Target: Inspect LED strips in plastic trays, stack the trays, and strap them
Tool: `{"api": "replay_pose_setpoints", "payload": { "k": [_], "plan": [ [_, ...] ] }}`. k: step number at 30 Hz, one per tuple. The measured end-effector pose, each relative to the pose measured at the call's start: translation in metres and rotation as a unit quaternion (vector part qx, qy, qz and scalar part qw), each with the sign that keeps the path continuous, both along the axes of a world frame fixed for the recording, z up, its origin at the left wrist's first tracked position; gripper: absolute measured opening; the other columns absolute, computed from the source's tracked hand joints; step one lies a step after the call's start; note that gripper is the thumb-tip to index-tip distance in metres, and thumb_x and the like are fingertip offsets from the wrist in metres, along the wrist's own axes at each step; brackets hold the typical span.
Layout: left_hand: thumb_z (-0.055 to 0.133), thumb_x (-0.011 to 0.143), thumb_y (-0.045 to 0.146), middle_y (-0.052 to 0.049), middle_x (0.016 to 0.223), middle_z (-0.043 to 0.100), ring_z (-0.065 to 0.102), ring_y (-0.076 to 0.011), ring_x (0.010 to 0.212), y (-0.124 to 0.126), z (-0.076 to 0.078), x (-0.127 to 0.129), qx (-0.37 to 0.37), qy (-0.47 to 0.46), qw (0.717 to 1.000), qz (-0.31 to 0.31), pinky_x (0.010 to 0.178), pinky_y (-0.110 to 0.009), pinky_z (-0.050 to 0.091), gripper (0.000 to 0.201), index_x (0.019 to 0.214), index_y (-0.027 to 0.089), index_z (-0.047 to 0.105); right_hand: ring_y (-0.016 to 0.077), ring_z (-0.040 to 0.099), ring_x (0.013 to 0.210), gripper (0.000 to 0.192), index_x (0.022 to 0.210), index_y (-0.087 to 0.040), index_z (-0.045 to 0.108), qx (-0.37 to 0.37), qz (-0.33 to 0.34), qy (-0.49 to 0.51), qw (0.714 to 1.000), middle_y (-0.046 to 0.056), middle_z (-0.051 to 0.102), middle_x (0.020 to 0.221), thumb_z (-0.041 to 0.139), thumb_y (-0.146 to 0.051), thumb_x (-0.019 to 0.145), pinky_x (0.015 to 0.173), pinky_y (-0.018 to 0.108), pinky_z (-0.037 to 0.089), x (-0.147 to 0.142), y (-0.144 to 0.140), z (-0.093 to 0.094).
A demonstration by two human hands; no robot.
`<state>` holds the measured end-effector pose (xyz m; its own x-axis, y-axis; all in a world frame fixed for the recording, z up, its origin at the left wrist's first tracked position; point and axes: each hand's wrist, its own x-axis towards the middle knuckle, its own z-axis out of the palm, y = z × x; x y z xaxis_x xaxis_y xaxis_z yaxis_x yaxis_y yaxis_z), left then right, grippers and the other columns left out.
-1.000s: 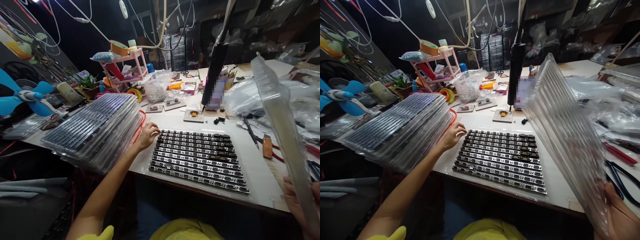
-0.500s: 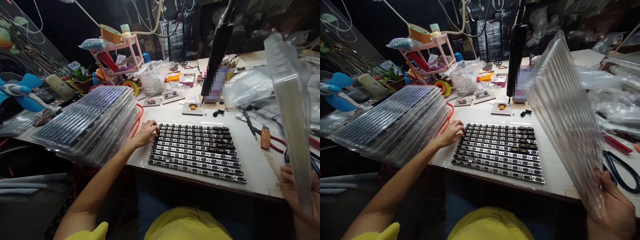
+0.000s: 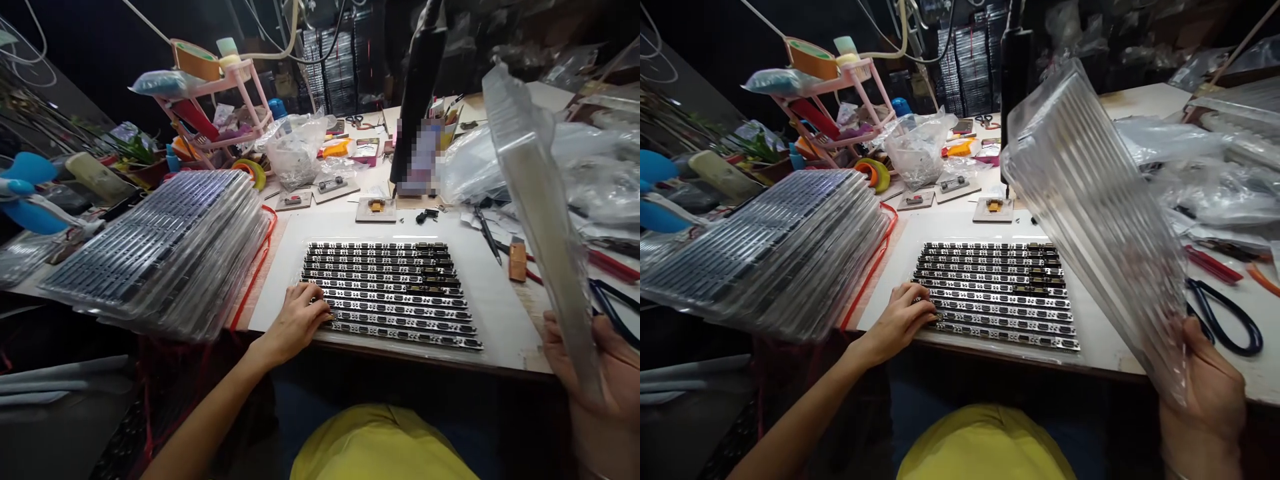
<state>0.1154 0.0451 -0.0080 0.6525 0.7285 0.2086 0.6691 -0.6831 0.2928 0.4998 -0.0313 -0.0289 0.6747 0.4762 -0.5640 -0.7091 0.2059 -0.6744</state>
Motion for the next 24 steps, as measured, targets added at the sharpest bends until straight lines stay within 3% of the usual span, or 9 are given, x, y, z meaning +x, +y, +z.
{"api": "replay_pose_setpoints", "payload": {
  "k": [2, 5, 9, 12, 16, 19, 24],
  "plan": [
    [0.050, 0.090, 0.025, -0.006, 0.095, 0.055, 0.046, -0.0202, 0.097, 0.004, -0.004, 0.001, -0.022, -0.003, 1.000, 0.006, 0.085, -0.038, 0.037, 0.013, 0.085, 0.019, 0.060, 0.0084, 0.066, 0.066, 0.035, 0.077, -0.017, 0.072, -0.019, -0.019, 0.035, 0.999, 0.008, 0.060, 0.124, 0.040, -0.018, 0.090, 0.057, 0.011, 0.055, -0.003, 0.001, 0.005],
    [0.052, 0.089, 0.025, -0.005, 0.095, 0.054, 0.046, -0.0202, 0.092, 0.010, -0.004, 0.001, -0.038, -0.008, 0.999, 0.032, 0.081, -0.038, 0.038, 0.009, 0.085, 0.020, 0.059, 0.0108, 0.068, 0.066, 0.038, 0.078, -0.020, 0.071, 0.001, -0.021, 0.054, 0.998, 0.005, 0.072, 0.096, 0.036, -0.016, 0.092, 0.055, 0.014, 0.057, -0.005, 0.001, 0.009],
    [0.050, 0.089, 0.025, -0.005, 0.094, 0.054, 0.046, -0.0203, 0.089, 0.014, 0.007, 0.020, -0.039, -0.032, 0.998, 0.026, 0.079, -0.038, 0.039, 0.009, 0.086, 0.021, 0.057, 0.0126, 0.067, 0.057, 0.043, 0.079, -0.018, 0.069, 0.045, 0.015, 0.101, 0.994, 0.003, 0.069, 0.064, 0.029, -0.015, 0.095, 0.051, 0.018, 0.057, -0.002, 0.001, 0.008],
    [0.043, 0.092, 0.023, -0.006, 0.096, 0.055, 0.047, -0.0202, 0.090, 0.015, 0.016, 0.056, -0.021, -0.048, 0.998, -0.045, 0.080, -0.039, 0.039, 0.015, 0.092, 0.021, 0.058, 0.0121, 0.067, 0.056, 0.043, 0.079, -0.017, 0.068, 0.091, 0.030, 0.107, 0.990, 0.002, 0.070, 0.064, 0.029, -0.016, 0.095, 0.052, 0.019, 0.057, 0.006, -0.001, -0.001],
    [0.039, 0.088, 0.009, -0.008, 0.103, 0.054, 0.045, -0.0223, 0.095, 0.019, 0.017, 0.110, -0.004, 0.025, 0.993, -0.117, 0.078, -0.040, 0.038, 0.029, 0.104, 0.022, 0.059, 0.0126, 0.068, 0.064, 0.033, 0.091, -0.017, 0.068, 0.152, 0.085, 0.079, 0.982, 0.003, 0.072, 0.074, 0.034, -0.016, 0.093, 0.056, 0.021, 0.058, 0.015, -0.007, -0.021],
    [0.038, 0.083, 0.003, -0.009, 0.103, 0.053, 0.044, -0.0231, 0.094, 0.025, 0.013, 0.134, -0.013, 0.086, 0.989, -0.118, 0.077, -0.040, 0.038, 0.035, 0.102, 0.021, 0.060, 0.0135, 0.069, 0.066, 0.024, 0.094, -0.018, 0.068, 0.189, 0.119, 0.057, 0.973, 0.002, 0.073, 0.079, 0.044, -0.018, 0.088, 0.060, 0.024, 0.059, 0.017, -0.010, -0.029],
    [0.037, 0.085, 0.006, -0.009, 0.101, 0.054, 0.045, -0.0245, 0.095, 0.031, 0.015, 0.148, -0.021, 0.099, 0.989, -0.109, 0.081, -0.043, 0.038, 0.029, 0.091, 0.020, 0.062, 0.0126, 0.068, 0.063, 0.024, 0.086, -0.019, 0.068, 0.179, 0.112, 0.096, 0.973, 0.002, 0.072, 0.073, 0.044, -0.018, 0.088, 0.057, 0.021, 0.058, 0.015, -0.011, -0.022]
  ]
}}
